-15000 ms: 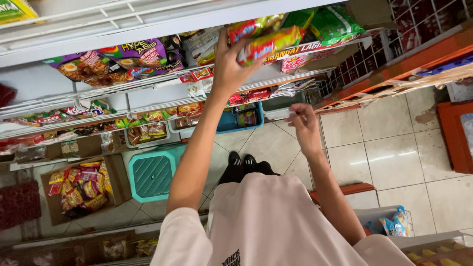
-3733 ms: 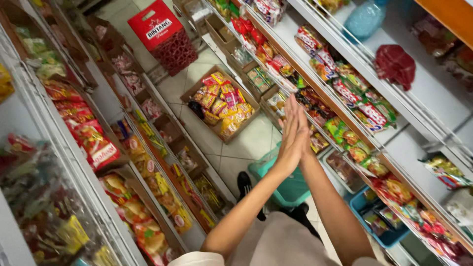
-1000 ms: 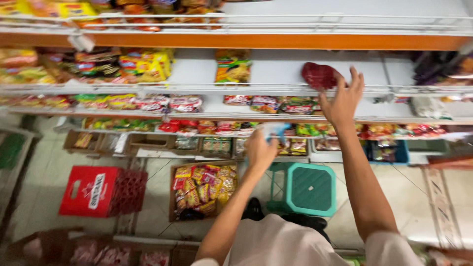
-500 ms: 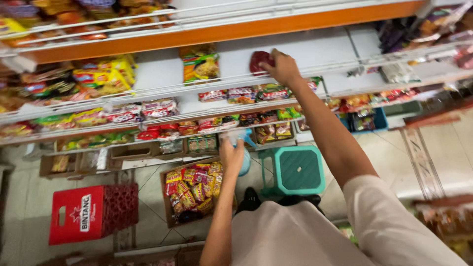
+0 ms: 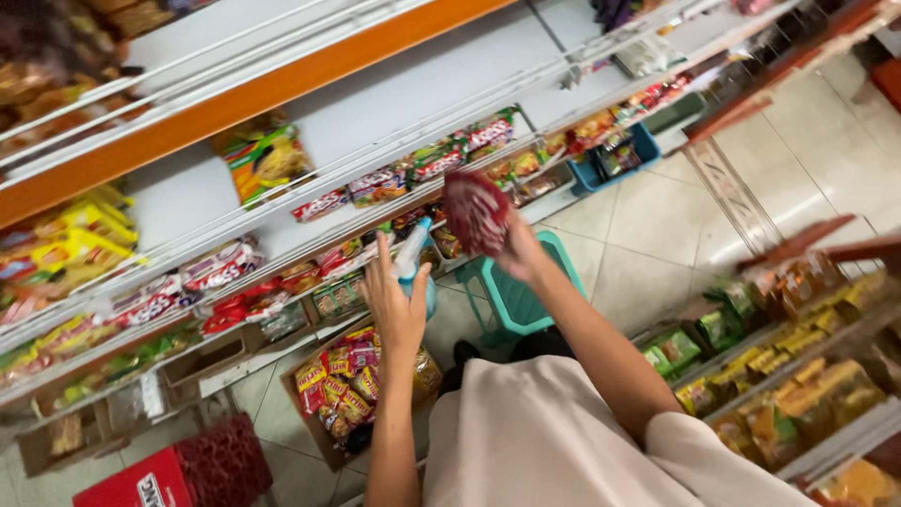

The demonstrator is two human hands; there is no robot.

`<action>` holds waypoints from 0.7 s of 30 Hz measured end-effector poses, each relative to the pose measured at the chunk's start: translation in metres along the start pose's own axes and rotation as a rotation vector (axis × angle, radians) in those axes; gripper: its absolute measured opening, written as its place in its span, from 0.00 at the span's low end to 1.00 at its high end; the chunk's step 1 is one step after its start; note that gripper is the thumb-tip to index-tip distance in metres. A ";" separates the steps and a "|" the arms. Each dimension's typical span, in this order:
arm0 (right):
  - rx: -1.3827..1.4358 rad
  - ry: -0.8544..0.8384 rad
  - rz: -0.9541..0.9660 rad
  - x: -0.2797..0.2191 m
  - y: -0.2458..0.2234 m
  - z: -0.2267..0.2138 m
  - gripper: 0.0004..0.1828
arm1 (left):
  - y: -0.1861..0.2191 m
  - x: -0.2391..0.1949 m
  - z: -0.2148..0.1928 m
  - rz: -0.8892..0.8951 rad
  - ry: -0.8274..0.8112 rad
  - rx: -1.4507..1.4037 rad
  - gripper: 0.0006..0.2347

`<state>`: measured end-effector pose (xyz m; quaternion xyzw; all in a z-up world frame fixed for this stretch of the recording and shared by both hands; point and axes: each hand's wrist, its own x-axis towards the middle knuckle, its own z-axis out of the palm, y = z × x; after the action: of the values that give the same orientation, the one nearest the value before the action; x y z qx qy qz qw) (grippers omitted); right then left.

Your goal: The person adjusts noodle packages on a shelf, then uses a spray bottle and a cloth to wipe the shelves and the packages.

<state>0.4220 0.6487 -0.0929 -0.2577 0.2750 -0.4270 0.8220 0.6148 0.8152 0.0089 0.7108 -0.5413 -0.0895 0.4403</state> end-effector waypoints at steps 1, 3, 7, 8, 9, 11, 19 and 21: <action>0.074 0.018 0.146 -0.022 0.014 -0.013 0.15 | 0.008 0.003 -0.001 0.088 0.006 -0.028 0.32; 0.200 0.044 0.385 -0.055 0.039 -0.022 0.23 | 0.028 0.009 0.001 0.157 -0.007 -0.066 0.30; 0.270 0.029 0.471 -0.092 0.061 -0.009 0.32 | 0.069 0.008 0.022 -0.014 -0.131 -0.048 0.28; 0.275 0.050 0.471 -0.098 0.059 -0.006 0.32 | 0.076 0.006 0.026 -0.080 -0.174 -0.027 0.28; 0.278 0.068 0.476 -0.100 0.055 -0.004 0.33 | 0.081 0.006 0.029 -0.053 -0.172 -0.016 0.28; 0.248 0.072 0.526 -0.103 0.049 -0.002 0.33 | 0.084 0.004 0.031 -0.004 -0.169 0.012 0.28; 0.486 -0.032 0.475 -0.106 0.019 -0.035 0.26 | 0.049 0.000 0.053 -0.139 -0.245 -0.214 0.20; 0.639 0.047 0.436 -0.101 -0.002 -0.045 0.23 | 0.041 -0.005 0.056 -0.271 -0.259 -0.300 0.20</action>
<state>0.3412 0.7241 -0.1005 0.0859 0.1953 -0.3123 0.9257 0.5506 0.7889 0.0029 0.6860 -0.4736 -0.3177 0.4519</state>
